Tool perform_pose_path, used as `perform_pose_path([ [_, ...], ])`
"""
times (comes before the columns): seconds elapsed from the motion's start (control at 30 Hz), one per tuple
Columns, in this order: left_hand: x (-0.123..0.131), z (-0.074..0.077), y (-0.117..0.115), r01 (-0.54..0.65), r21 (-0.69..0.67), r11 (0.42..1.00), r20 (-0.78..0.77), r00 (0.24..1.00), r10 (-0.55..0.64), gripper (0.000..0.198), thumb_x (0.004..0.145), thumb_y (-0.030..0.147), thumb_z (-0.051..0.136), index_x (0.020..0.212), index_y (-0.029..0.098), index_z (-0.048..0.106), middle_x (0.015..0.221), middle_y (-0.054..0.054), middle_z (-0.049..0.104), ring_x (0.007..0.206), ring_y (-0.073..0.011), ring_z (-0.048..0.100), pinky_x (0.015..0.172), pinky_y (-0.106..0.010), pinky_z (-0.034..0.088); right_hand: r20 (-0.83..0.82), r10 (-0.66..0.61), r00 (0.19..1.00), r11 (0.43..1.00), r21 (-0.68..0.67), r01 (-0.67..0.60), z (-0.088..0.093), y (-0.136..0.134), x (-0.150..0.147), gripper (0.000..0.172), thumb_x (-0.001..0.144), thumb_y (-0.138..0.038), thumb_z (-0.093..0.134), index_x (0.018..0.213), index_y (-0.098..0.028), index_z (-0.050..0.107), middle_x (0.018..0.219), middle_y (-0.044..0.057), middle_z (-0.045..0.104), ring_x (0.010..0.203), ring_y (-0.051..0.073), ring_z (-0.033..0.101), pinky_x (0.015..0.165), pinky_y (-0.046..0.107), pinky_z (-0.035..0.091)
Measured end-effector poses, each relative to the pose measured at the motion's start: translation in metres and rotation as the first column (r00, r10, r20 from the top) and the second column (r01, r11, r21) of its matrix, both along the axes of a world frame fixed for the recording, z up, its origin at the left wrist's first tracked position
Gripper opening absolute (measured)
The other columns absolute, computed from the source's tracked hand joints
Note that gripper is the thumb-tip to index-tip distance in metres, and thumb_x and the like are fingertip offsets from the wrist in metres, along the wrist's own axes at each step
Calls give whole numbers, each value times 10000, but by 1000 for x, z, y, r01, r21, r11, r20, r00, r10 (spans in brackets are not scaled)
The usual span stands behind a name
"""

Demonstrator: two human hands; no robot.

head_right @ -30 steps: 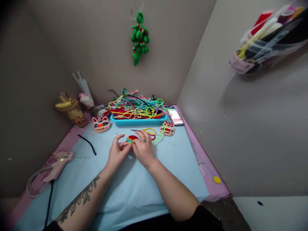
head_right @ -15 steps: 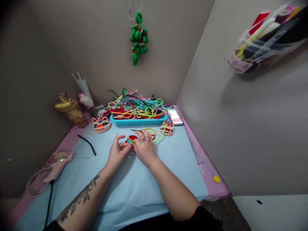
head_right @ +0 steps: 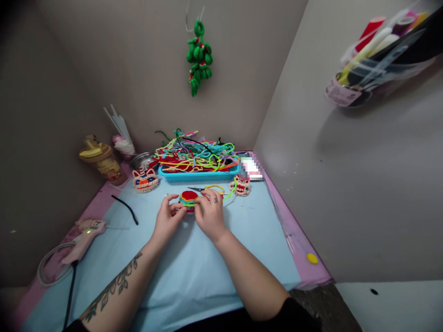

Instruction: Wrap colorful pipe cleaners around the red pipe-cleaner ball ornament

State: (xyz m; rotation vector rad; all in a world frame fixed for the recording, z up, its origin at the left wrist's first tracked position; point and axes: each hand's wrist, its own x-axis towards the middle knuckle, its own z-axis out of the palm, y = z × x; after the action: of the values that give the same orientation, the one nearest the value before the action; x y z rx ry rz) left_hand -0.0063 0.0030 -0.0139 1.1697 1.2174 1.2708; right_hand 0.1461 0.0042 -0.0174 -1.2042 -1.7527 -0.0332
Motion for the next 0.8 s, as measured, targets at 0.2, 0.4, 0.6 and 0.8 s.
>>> perform_pose_path([
  [0.2, -1, 3, -3, -39, 61, 997, -27, 999, 41, 423, 734, 289, 666, 1089, 199, 455, 759, 5, 657, 633, -122, 606, 644, -245, 460, -283, -4, 959, 995, -98, -25, 3, 1, 6, 76, 842, -205, 528, 835, -207, 604, 881, 54, 560, 931, 212, 533, 857, 392, 441],
  [0.4, 0, 7, -8, -207, 204, 957, 18, 978, 208, 428, 768, 282, 663, 1129, 207, 446, 826, -25, 691, 719, -140, 646, 687, -250, 464, -729, -52, 683, 878, -359, -316, -4, 2, -6, 180, 735, -325, 675, 819, -212, 562, 843, 17, 575, 754, 159, 510, 682, 283, 440],
  [0.6, 8, -1, -9, -102, 171, 980, 51, 994, 95, 468, 749, 266, 682, 1158, 201, 463, 788, -16, 694, 743, -148, 656, 707, -245, 466, -996, -60, 71, 622, -93, -777, 3, 0, -19, 436, 619, -342, 800, 990, -264, 584, 1048, 11, 631, 923, 180, 590, 762, 293, 475],
  [0.8, 9, -3, -12, 18, 189, 982, -139, 990, 9, 500, 770, 271, 655, 1230, 206, 472, 839, -43, 716, 774, -170, 666, 711, -263, 481, -997, -71, -16, 565, -27, -825, 5, 1, -18, 321, 677, -349, 776, 942, -226, 645, 960, 28, 700, 862, 187, 637, 796, 333, 504],
])
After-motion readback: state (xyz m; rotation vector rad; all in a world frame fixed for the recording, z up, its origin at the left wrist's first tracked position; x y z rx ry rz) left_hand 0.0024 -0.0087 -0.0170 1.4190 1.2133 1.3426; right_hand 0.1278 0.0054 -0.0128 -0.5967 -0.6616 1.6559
